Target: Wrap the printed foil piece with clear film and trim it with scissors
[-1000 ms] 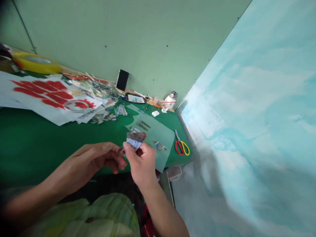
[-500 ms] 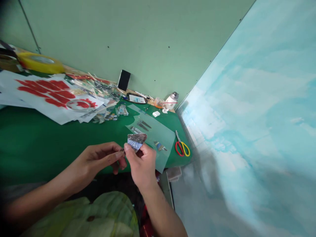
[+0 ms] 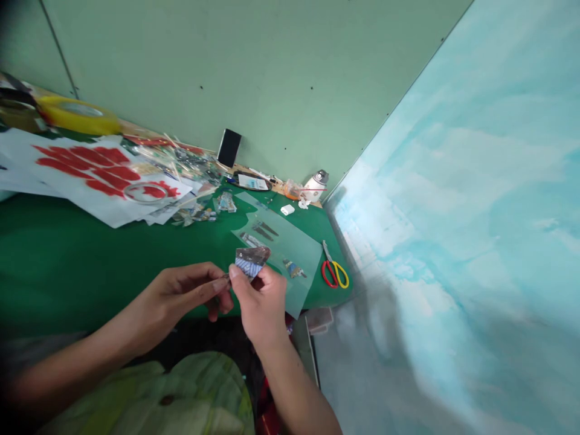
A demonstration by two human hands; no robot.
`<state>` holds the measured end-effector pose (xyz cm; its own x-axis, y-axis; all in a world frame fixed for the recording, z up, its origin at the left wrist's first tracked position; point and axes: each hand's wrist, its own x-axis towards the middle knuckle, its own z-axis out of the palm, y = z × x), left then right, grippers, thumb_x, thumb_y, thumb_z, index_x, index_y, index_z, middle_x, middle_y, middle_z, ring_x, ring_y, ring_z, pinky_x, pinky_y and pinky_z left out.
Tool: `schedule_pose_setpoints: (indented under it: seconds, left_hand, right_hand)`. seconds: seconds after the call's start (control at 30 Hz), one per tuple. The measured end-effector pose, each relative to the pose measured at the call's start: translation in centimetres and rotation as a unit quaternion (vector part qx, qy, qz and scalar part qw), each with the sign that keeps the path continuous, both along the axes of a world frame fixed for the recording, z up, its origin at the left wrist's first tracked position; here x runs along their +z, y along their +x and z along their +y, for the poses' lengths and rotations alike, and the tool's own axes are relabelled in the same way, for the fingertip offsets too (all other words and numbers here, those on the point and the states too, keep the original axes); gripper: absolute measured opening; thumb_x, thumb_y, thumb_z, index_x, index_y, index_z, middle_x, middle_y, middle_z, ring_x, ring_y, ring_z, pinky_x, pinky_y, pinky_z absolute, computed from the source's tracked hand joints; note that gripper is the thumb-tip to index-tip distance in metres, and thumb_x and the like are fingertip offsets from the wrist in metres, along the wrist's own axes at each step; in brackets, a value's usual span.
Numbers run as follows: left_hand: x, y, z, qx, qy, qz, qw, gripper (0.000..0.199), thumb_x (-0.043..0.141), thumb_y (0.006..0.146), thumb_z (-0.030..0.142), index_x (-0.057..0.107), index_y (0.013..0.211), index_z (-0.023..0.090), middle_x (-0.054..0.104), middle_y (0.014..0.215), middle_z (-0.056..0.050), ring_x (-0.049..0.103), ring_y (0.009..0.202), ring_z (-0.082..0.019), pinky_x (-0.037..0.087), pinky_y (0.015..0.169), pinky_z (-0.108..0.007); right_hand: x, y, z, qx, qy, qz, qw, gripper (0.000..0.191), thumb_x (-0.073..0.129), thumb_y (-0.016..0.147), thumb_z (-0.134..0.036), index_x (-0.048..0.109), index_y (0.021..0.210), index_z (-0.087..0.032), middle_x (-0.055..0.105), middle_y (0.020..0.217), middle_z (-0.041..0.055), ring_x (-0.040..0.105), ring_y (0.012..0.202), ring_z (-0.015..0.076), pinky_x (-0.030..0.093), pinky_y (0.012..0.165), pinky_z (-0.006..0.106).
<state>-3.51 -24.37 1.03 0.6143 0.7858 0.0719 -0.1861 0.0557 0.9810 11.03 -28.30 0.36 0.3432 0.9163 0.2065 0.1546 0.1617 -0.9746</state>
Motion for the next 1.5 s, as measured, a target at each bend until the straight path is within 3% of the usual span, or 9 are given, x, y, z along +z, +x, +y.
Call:
schedule_pose_setpoints:
  seconds: [0.23, 0.5, 0.7, 0.87, 1.13, 1.3, 1.5]
  left_hand:
    - [-0.2, 0.0, -0.2, 0.001, -0.023, 0.034, 0.999, 0.032, 0.06, 0.087, 0.042, 0.061, 0.067, 0.016, 0.065, 0.062, -0.003, 0.054, 0.053, -0.014, 0.043, 0.051, -0.026]
    - [-0.4, 0.0, 0.2, 0.006, -0.031, 0.035, 0.999, 0.031, 0.06, 0.088, 0.038, 0.058, 0.067, 0.016, 0.056, 0.053, 0.002, 0.043, 0.049, -0.01, 0.028, 0.046, -0.022]
    - [-1.0, -0.3, 0.1, -0.031, -0.071, -0.01, 0.997, 0.028, 0.061, 0.088, 0.04, 0.062, 0.074, 0.016, 0.063, 0.062, -0.001, 0.05, 0.052, -0.011, 0.034, 0.046, -0.022]
    - [-1.3, -0.9, -0.2, -0.071, -0.155, -0.088, 0.981, 0.042, 0.044, 0.094, 0.051, 0.065, 0.083, 0.016, 0.066, 0.063, -0.007, 0.055, 0.054, -0.016, 0.038, 0.046, -0.024]
    - [-0.9, -1.1, -0.9, 0.01, -0.051, -0.01, 0.999, 0.033, 0.066, 0.083, 0.045, 0.056, 0.067, 0.018, 0.06, 0.057, 0.001, 0.046, 0.051, -0.011, 0.035, 0.047, -0.022]
    - [-2.8, -1.1, 0.0, 0.034, -0.018, 0.043, 0.998, 0.035, 0.061, 0.083, 0.05, 0.055, 0.069, 0.018, 0.055, 0.055, 0.003, 0.041, 0.048, -0.01, 0.031, 0.046, -0.023]
    - [-6.2, -1.4, 1.9, 0.06, -0.043, 0.046, 0.996, 0.032, 0.057, 0.087, 0.046, 0.055, 0.07, 0.019, 0.051, 0.057, 0.004, 0.042, 0.052, -0.012, 0.033, 0.049, -0.024]
  right_hand:
    - [-0.6, -0.4, 0.2, -0.009, -0.006, 0.019, 1.0, 0.03, 0.07, 0.081, -0.034, 0.056, 0.06, -0.018, 0.045, 0.053, -0.0056, 0.036, 0.052, 0.009, 0.032, 0.047, 0.023]
    - [-1.6, -0.6, 0.6, 0.027, -0.025, 0.18, 0.983, 0.033, 0.071, 0.082, -0.039, 0.06, 0.06, -0.017, 0.056, 0.053, -0.0032, 0.046, 0.049, 0.0099, 0.035, 0.047, 0.024]
    - [-1.4, 0.0, 0.7, 0.028, -0.032, 0.148, 0.988, 0.027, 0.075, 0.078, -0.037, 0.063, 0.065, -0.017, 0.057, 0.054, -0.0036, 0.046, 0.048, 0.0086, 0.034, 0.045, 0.022]
    - [-0.9, -0.2, 0.5, -0.003, -0.014, 0.139, 0.99, 0.028, 0.075, 0.076, -0.038, 0.062, 0.063, -0.017, 0.057, 0.054, -0.0035, 0.044, 0.047, 0.008, 0.032, 0.043, 0.021]
    - [-0.8, -1.2, 0.3, -0.002, -0.005, 0.098, 0.995, 0.03, 0.073, 0.079, -0.037, 0.061, 0.061, -0.017, 0.053, 0.052, -0.004, 0.042, 0.047, 0.0083, 0.033, 0.045, 0.022]
    - [-2.9, -1.9, 1.2, -0.02, -0.041, 0.139, 0.989, 0.03, 0.073, 0.076, -0.038, 0.059, 0.061, -0.017, 0.051, 0.05, -0.0042, 0.04, 0.046, 0.0081, 0.03, 0.044, 0.022]
    - [-5.7, -3.1, 3.5, -0.027, -0.063, 0.239, 0.969, 0.031, 0.075, 0.073, -0.04, 0.059, 0.061, -0.017, 0.051, 0.051, -0.0038, 0.039, 0.044, 0.0074, 0.026, 0.043, 0.022]
